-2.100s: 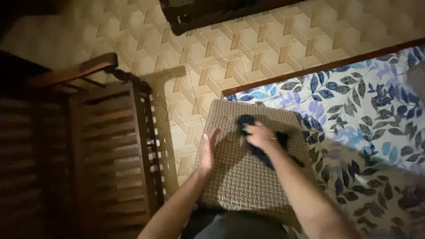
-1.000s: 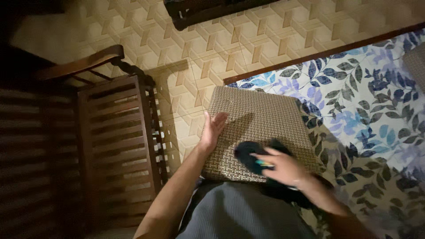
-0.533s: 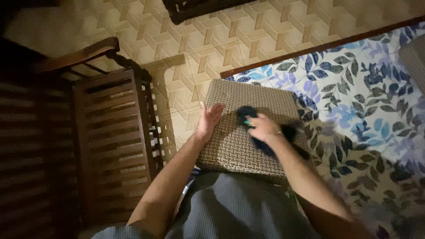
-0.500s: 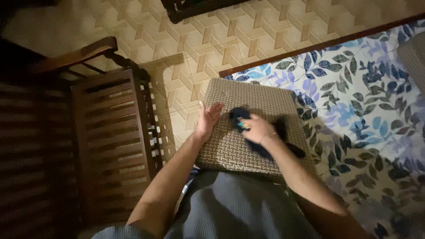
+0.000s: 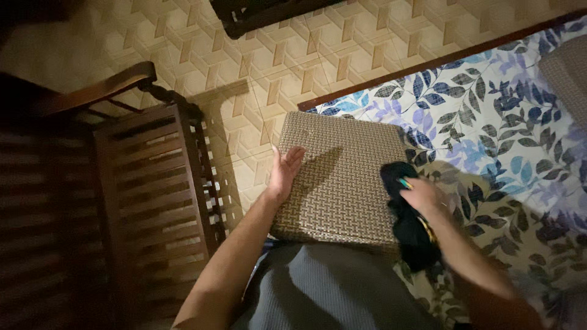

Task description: The person wipes the sides and top surface of a rectangular furniture cushion using a dark cloth held in their right hand.

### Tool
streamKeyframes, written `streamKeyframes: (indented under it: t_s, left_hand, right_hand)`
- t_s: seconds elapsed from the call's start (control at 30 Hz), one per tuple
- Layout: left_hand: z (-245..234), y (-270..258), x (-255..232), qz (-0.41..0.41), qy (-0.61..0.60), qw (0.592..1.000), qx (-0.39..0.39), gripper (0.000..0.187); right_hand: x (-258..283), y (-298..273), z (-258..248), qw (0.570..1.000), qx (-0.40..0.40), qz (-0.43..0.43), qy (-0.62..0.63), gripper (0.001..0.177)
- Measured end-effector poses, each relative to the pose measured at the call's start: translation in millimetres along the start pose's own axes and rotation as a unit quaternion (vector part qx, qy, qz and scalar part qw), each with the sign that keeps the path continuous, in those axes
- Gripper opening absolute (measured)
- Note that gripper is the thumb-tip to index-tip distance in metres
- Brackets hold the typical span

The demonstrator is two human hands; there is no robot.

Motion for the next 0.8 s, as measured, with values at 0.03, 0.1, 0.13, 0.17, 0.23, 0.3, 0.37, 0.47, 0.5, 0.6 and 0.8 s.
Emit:
streamKeyframes:
  t_s: [0.03,0.1,0.13,0.17,0.23,0.3,0.37,0.47,0.5,0.6,0.8]
  left_hand:
    - [0,0,0,-0.006,0.030,0.999,-0.009,0.105]
    - [3,-1,-3,-0.006,0.061,0.998,-0.015,0.105]
    - [6,-1,-6,-0.004,0.053,0.999,-0.008,0.105]
    - [9,-3,-5,-0.008,0.045,0.999,-0.003,0.104]
    - [15,-5,-7,-0.014,0.071,0.997,-0.001,0.105]
    - [17,-6,-8,-0.021,0.098,0.995,0.000,0.106]
    - [11,-6,-8,-0.014,0.083,0.996,-0.012,0.104]
    - [-1,-4,-2,-0.019,0.009,0.999,-0.025,0.106]
    - [-4,-3,-1,-0.019,0.010,0.999,-0.025,0.106]
    - [-5,-1,0,-0.017,0.003,0.999,-0.032,0.105]
    - [1,6,1,-0.020,0.026,0.999,0.000,0.105]
  right_hand:
    - [19,12,-4,1.000,-0.014,-0.011,-0.005,0.059]
    - [72,22,-9,0.998,-0.043,-0.047,-0.008,0.062]
    - [102,18,-12,0.995,-0.060,-0.077,-0.010,0.063]
    - [128,7,-11,0.992,-0.061,-0.105,-0.024,0.055]
    - [183,-28,-19,0.976,-0.084,-0.203,-0.009,0.064]
    - [215,-79,-23,0.967,-0.029,-0.251,0.006,0.062]
    - [203,-130,-24,0.967,0.045,-0.251,0.000,0.061]
    - [152,-171,-24,0.956,0.009,-0.288,0.054,0.066]
    - [125,-167,-20,0.968,0.005,-0.250,0.025,0.061]
    - [38,-119,0,0.994,0.048,-0.092,-0.024,0.054]
    - [4,0,-1,0.999,0.008,0.029,-0.033,0.058]
Point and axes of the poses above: each hand's wrist, its own y-axis towards the middle knuckle, its own z-axis out of the palm, x = y × z, the point moved 4 cm from there along y, towards the middle knuckle, and after that the axes turned 6 degrees about -y, right-handed, at the moved point
